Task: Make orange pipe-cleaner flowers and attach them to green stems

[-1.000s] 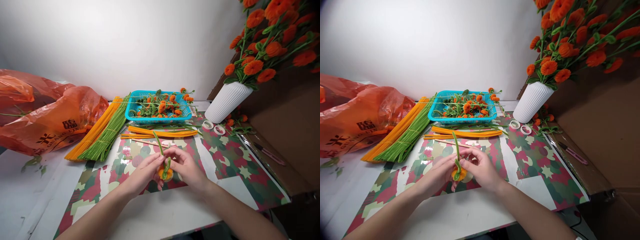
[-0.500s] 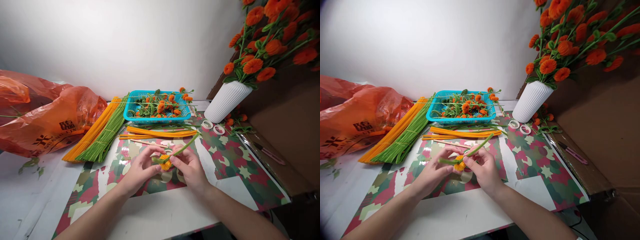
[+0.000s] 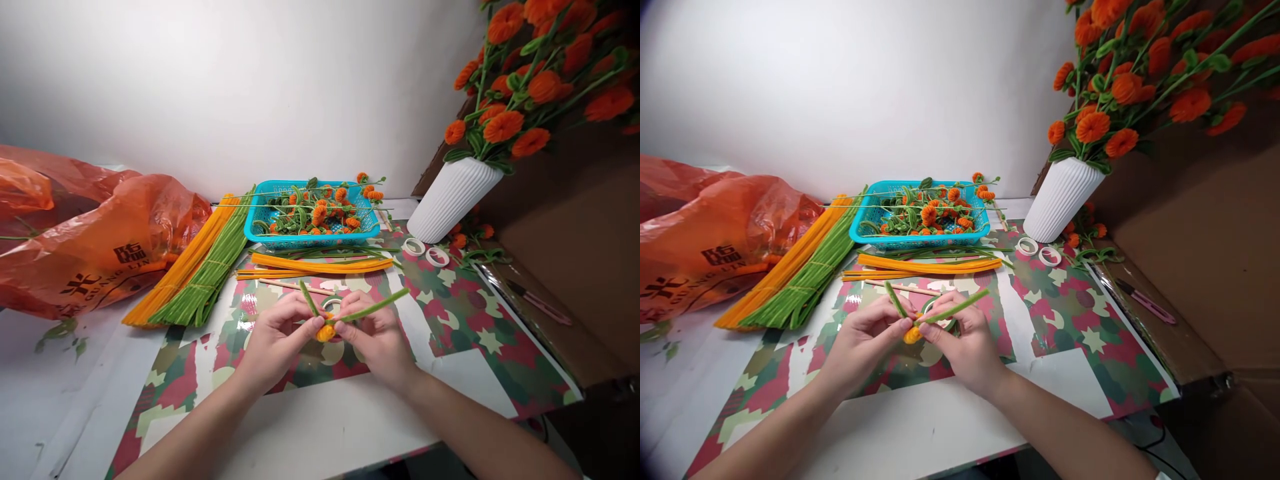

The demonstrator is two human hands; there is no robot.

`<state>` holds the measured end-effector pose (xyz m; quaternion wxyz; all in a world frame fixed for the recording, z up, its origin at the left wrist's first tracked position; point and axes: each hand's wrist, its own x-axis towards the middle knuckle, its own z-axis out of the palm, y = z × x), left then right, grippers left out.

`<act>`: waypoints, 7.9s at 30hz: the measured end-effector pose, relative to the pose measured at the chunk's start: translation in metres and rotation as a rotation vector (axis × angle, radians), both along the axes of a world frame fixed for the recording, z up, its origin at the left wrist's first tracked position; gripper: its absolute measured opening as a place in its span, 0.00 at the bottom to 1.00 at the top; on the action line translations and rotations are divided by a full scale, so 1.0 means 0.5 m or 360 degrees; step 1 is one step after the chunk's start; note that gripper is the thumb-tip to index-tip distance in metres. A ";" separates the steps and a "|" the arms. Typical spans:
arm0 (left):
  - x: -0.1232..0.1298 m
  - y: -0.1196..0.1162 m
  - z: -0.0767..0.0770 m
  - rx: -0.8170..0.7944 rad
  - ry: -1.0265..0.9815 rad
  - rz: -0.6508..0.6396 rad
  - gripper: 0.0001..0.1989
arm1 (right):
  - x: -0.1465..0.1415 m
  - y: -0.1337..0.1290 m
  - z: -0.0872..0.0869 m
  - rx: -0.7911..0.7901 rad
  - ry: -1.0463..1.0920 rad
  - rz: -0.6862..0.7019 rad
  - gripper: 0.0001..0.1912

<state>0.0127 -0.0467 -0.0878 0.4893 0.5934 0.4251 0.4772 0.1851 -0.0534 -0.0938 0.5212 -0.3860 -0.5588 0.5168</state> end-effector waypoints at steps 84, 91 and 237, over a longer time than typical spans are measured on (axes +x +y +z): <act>0.014 -0.031 0.013 0.0372 0.0265 0.0069 0.04 | -0.015 -0.018 0.009 0.0911 -0.0654 -0.0615 0.10; 0.016 -0.020 0.000 -0.0429 -0.0099 0.0032 0.14 | -0.010 -0.019 0.017 0.1050 -0.0698 -0.0487 0.11; 0.023 -0.035 -0.013 0.0461 0.0260 0.0399 0.06 | 0.004 0.010 0.011 0.0834 -0.0916 -0.0381 0.08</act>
